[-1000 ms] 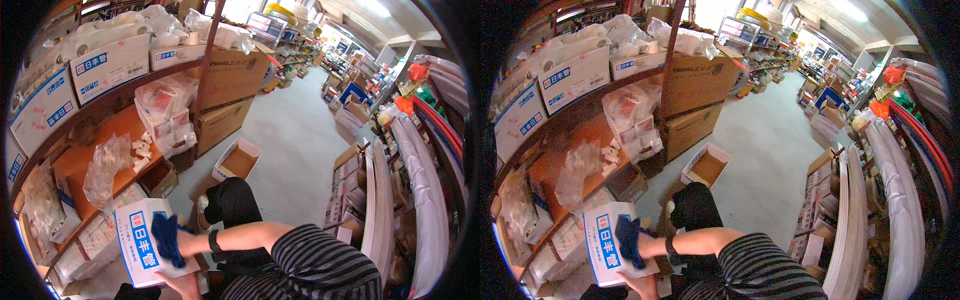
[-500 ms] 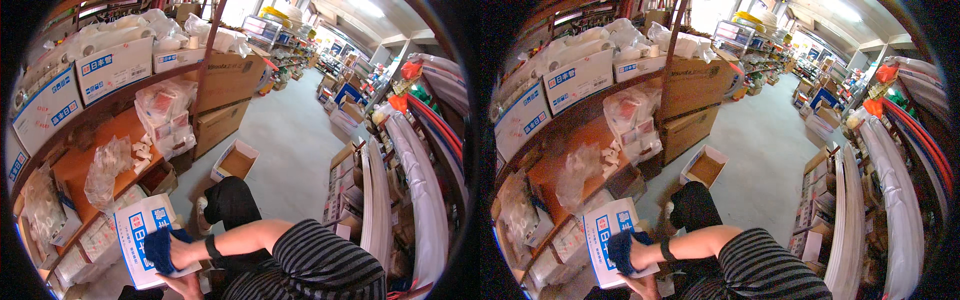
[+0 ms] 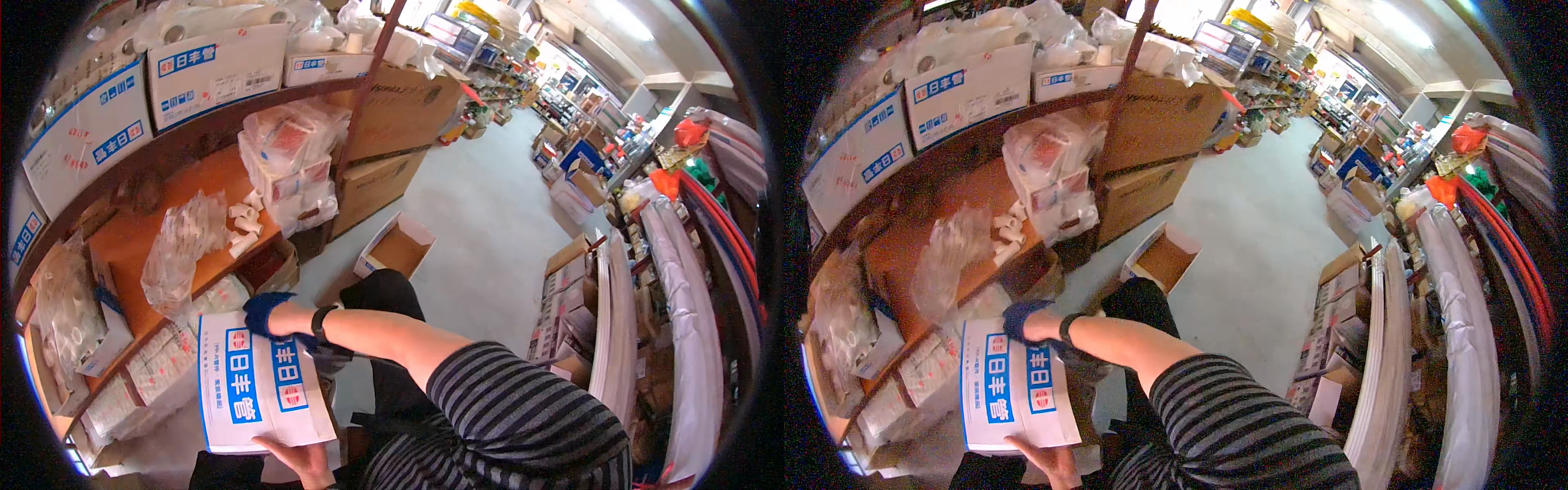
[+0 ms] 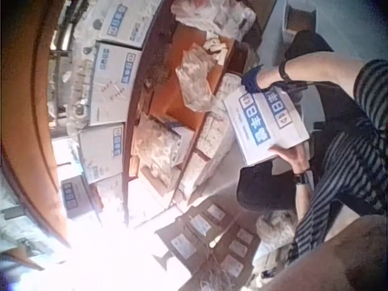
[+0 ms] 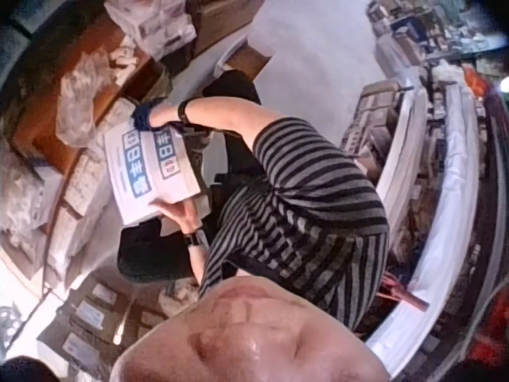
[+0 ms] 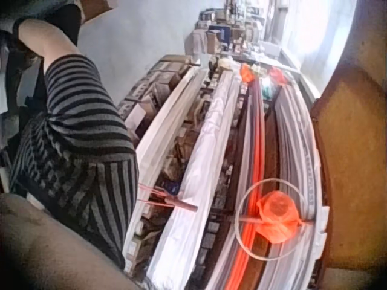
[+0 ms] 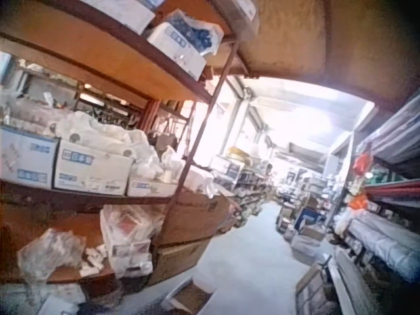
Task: Inspecting and cleaning pipe fittings and packing them into boxes.
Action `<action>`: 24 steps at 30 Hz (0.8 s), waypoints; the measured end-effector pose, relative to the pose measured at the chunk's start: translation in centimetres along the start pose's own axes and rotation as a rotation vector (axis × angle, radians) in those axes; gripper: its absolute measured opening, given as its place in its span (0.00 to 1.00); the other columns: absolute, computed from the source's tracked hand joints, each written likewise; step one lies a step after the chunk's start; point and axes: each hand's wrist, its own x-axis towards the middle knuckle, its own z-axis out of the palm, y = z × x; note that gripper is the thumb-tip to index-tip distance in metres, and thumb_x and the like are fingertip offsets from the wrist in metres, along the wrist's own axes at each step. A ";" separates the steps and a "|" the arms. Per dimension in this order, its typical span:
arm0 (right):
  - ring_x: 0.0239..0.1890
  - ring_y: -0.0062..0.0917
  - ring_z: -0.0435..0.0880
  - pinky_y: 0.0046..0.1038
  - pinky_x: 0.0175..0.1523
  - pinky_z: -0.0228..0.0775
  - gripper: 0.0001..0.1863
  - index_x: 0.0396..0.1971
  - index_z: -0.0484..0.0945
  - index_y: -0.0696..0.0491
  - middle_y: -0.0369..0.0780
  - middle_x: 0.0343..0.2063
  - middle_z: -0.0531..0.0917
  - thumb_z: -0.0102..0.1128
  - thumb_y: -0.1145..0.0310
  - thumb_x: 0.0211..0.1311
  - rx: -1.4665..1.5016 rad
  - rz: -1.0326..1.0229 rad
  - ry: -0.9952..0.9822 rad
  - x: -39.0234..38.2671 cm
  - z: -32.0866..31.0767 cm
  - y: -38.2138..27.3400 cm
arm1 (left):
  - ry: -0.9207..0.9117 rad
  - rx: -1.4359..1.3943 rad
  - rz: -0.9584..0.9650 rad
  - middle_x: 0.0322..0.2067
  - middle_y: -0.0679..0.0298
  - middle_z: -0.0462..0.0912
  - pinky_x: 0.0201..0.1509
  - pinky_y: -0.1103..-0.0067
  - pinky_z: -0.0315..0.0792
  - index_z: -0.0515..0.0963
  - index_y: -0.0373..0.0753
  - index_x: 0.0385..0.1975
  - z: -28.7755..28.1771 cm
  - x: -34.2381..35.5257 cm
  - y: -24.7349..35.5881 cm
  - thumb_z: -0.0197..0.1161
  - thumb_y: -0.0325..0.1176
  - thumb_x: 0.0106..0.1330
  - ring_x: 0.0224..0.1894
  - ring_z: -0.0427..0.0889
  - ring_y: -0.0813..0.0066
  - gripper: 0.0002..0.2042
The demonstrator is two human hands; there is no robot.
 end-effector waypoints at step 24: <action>0.50 0.35 0.73 0.40 0.57 0.59 0.18 0.46 0.71 0.55 0.44 0.48 0.74 0.47 0.61 0.59 -0.221 0.031 0.448 -16.3 -9.6 7.2 | 0.091 0.197 -0.021 0.61 0.60 0.61 0.64 0.64 0.55 0.54 0.40 0.62 -1.3 0.6 -0.2 0.45 0.62 0.61 0.62 0.61 0.61 0.37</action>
